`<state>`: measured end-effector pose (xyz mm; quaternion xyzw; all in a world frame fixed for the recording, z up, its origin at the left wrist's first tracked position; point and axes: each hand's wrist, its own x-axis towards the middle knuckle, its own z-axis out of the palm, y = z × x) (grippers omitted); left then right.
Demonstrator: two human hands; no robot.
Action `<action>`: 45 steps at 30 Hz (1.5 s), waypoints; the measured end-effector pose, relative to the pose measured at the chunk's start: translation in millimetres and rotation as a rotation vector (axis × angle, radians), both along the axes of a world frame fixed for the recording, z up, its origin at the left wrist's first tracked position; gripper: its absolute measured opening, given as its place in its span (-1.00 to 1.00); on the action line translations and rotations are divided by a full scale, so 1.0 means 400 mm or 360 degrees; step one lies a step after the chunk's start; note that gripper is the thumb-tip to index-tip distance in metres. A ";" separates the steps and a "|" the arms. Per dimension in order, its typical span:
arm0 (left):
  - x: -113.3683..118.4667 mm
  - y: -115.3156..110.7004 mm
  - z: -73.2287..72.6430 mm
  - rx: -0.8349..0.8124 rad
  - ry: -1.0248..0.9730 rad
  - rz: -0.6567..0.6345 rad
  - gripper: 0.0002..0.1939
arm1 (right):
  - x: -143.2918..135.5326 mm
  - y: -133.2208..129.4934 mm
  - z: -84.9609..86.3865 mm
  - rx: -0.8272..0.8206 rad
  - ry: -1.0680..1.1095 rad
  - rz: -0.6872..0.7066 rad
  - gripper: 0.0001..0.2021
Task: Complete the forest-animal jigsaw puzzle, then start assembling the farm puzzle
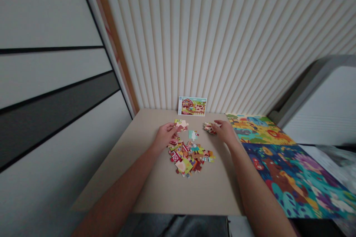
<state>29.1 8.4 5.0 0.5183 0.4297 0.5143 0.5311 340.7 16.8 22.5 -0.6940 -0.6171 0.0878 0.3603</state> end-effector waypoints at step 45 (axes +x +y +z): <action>-0.060 0.053 -0.024 0.0204 0.0210 0.0335 -0.62 | -0.330 -0.102 -0.006 -0.0238 0.0275 0.0918 -0.77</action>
